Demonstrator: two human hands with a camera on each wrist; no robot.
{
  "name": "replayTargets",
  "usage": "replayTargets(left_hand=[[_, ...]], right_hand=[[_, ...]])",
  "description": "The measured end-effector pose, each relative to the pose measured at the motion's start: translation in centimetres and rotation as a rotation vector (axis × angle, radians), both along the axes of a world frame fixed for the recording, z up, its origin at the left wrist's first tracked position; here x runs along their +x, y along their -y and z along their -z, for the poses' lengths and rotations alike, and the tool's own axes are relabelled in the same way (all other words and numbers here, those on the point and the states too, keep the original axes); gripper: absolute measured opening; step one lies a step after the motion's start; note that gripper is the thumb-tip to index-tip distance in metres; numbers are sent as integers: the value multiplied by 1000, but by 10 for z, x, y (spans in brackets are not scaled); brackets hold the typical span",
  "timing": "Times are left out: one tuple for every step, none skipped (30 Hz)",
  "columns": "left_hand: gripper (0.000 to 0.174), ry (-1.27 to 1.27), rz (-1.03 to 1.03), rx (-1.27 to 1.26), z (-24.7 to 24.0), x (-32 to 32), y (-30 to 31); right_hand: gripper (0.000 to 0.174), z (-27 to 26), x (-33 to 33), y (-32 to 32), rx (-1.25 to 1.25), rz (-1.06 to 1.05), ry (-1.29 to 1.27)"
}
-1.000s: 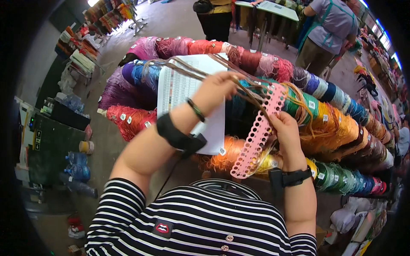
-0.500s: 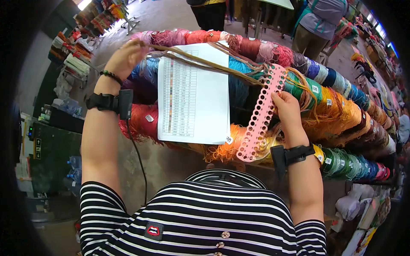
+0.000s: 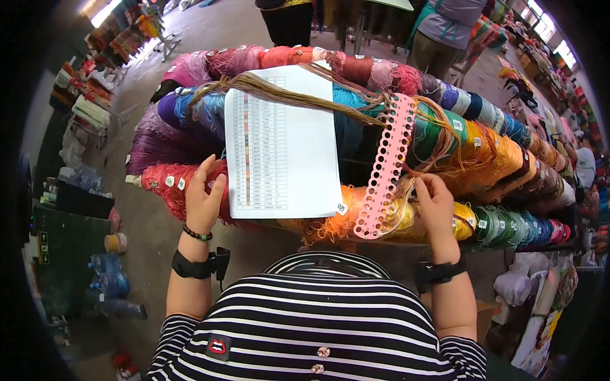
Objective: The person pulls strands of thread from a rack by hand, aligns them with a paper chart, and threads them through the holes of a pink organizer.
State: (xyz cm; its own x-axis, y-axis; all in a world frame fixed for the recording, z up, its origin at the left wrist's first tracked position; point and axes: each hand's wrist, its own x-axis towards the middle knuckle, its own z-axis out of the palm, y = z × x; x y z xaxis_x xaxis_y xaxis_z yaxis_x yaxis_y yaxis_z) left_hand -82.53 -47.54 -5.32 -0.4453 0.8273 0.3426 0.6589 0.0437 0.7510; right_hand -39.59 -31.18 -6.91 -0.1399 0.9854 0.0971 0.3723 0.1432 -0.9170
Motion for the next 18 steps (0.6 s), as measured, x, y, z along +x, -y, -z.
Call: replayTargets(left_hand=[[43,-75,-15,-13,4,0,-1],[43,-150,-31,-26,8,0,-3],[44,-227,-46,-39,11,0,-4],[46,-249,-60,-38,13,2,-5],[47,-271,-74,-36,16,5,-5],[49,-294,-88,-34,18,7,-6],[49,-297,-104,-26,19,7,-7],[49,-302,-101,-27,20,8,-9],[48,-308,-102,-30,20,7,-10],[48,-316,-105,-34,20,6,-9],[48,-322,-102,-43,20,6,-9],[47,-329,-99,-52,21,5,-8],[47,-335,-96,-61,21,5,-8],[47,-351,-99,-61,24,3,-8],[47,-367,-102,-61,28,1,-8],[47,-382,-104,-61,30,0,-8],[46,-372,-108,-38,30,1,-8],[46,-363,-112,-15,29,3,-8]], right_hand=[[19,6,-2,4,72,1,63],[23,19,-1,5,76,23,74],[23,25,-4,8,148,41,150],[24,29,-7,11,220,58,226],[24,23,-13,16,281,65,372],[24,24,-14,17,297,72,408],[25,27,-14,17,313,80,443],[25,29,-14,17,329,86,477],[26,28,-14,17,345,87,488],[26,28,-15,16,358,83,493],[26,27,-15,15,371,78,497],[26,27,-16,15,383,73,501],[26,27,-18,15,373,74,520],[26,27,-18,15,363,76,540],[26,27,-19,15,353,78,560],[26,27,-19,15,362,82,565],[26,29,-19,14,371,86,569],[26,30,-19,14,380,89,572]])
